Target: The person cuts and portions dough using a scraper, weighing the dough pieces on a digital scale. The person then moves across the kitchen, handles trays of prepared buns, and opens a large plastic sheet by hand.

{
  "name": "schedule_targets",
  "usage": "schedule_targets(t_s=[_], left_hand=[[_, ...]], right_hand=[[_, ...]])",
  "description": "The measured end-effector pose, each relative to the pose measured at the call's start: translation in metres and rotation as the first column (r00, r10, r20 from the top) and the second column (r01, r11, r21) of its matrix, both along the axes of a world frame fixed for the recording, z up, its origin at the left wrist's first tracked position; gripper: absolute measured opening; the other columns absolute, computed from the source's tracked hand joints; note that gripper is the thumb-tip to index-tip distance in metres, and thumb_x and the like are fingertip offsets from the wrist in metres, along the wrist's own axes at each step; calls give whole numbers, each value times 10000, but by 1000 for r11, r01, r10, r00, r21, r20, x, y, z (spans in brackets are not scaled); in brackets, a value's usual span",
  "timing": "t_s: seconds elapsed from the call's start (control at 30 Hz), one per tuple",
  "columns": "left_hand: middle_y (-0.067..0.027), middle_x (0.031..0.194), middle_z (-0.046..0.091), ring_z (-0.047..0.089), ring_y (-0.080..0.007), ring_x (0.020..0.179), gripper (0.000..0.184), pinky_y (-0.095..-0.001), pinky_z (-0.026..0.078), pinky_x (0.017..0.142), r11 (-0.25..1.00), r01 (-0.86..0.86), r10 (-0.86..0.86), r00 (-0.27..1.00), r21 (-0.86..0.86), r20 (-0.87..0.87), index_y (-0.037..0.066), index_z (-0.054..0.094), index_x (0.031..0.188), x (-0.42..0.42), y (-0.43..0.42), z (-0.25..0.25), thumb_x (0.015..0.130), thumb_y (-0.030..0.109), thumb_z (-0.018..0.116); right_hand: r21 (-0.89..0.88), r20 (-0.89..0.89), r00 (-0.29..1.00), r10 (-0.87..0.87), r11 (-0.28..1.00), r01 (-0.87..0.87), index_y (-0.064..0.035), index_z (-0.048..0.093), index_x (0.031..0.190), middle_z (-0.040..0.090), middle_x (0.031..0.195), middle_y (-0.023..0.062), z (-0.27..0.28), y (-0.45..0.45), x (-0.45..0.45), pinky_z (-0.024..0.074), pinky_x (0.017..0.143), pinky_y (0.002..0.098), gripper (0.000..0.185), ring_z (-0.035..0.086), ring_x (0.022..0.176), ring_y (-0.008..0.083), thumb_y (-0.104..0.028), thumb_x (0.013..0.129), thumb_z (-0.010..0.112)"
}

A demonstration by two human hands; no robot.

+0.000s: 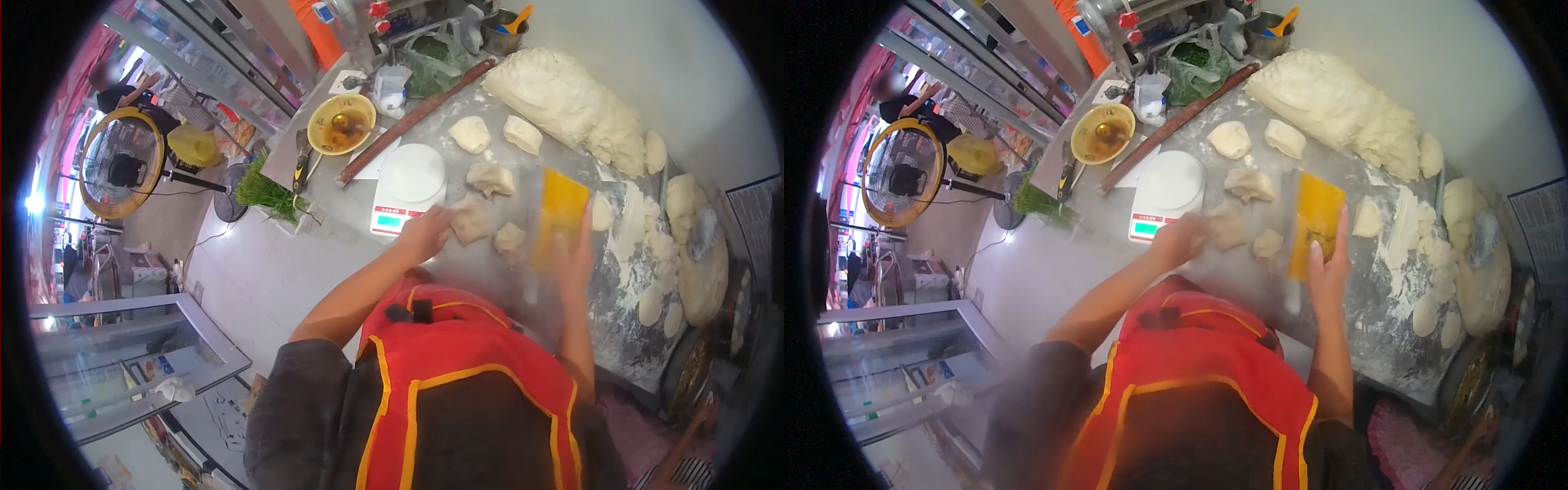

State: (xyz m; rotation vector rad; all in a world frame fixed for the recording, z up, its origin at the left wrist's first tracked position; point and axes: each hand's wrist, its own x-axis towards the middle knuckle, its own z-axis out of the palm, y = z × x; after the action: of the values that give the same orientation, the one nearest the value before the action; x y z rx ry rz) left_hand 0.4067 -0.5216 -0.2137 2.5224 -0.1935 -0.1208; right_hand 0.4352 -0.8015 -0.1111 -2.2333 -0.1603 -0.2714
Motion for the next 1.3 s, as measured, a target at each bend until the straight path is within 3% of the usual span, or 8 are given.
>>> schedule_targets(t_s=[0.13, 0.23, 0.43, 0.83, 0.93, 1.03, 1.13, 1.3], left_hand=[[-141, 1167, 540, 602, -350, 887, 484, -457, 491, 714, 995, -14, 7, 997, 95, 76, 98, 398, 1314, -51, 28, -29, 871, 239, 533], [-156, 1145, 541, 604, -351, 872, 566, -466, 493, 703, 959, -48, 83, 990, 281, -116, 60, 298, 1375, -76, 26, -26, 885, 252, 506], [-171, 1086, 543, 613, -356, 840, 604, -470, 503, 659, 960, -120, 157, 979, 253, -132, 28, 213, 1411, -77, 14, -21, 891, 211, 459], [-154, 987, 601, 640, -331, 764, 433, -416, 518, 637, 919, -66, 92, 995, 388, -48, -8, 409, 1256, -42, 6, -20, 840, 102, 463], [-143, 925, 615, 641, -319, 764, 387, -407, 517, 631, 961, -53, 64, 997, 271, -32, 14, 441, 1200, -36, 6, -9, 839, 135, 513], [-151, 954, 604, 642, -310, 759, 436, -415, 513, 610, 983, -125, 114, 990, 133, 85, 41, 430, 1230, -27, -11, 1, 829, 153, 560], [-178, 1031, 568, 643, -303, 752, 473, -416, 510, 590, 979, -38, 47, 998, 198, -37, 61, 420, 1249, -9, -31, 10, 804, 116, 569], [-218, 1128, 499, 645, -295, 756, 512, -416, 507, 569, 970, 42, -60, 996, 241, 69, 54, 411, 1260, 6, -46, 13, 770, 77, 561]], right_hand=[[61, -70, 997, -23, 998, 28, -144, 229, 1455, 442, 1364, 177, -2, -3, -2, 434, 932, 356, 687, 532, 1148, 329, -33, 828, 488], [35, -95, 995, -23, 999, 27, -148, 233, 1454, 452, 1355, 178, 1, -5, -2, 430, 936, 358, 683, 531, 1150, 330, -44, 832, 493], [17, -34, 999, 20, 1000, -20, -152, 240, 1451, 473, 1334, 180, 3, -1, 6, 454, 904, 363, 684, 555, 1113, 346, -54, 829, 508], [79, -81, 994, 73, 995, -67, -152, 238, 1452, 463, 1340, 197, 1, 10, 10, 457, 904, 362, 706, 553, 1123, 338, -19, 811, 502], [91, -93, 993, 73, 994, -64, -104, 251, 1450, 478, 1343, 152, -1, 8, 11, 414, 943, 315, 700, 527, 1159, 231, -122, 834, 584], [150, -103, 992, 70, 987, -54, -96, 251, 1449, 467, 1352, 150, -6, 7, 10, 406, 954, 313, 697, 513, 1176, 235, -122, 836, 582], [153, -131, 988, 77, 987, -56, -89, 250, 1448, 453, 1364, 148, -2, 7, 9, 399, 964, 317, 690, 501, 1190, 240, -127, 841, 575], [123, -83, 993, 78, 990, -67, -66, 247, 1445, 400, 1407, 143, 7, 8, 4, 368, 998, 322, 685, 459, 1232, 234, -136, 844, 567]])
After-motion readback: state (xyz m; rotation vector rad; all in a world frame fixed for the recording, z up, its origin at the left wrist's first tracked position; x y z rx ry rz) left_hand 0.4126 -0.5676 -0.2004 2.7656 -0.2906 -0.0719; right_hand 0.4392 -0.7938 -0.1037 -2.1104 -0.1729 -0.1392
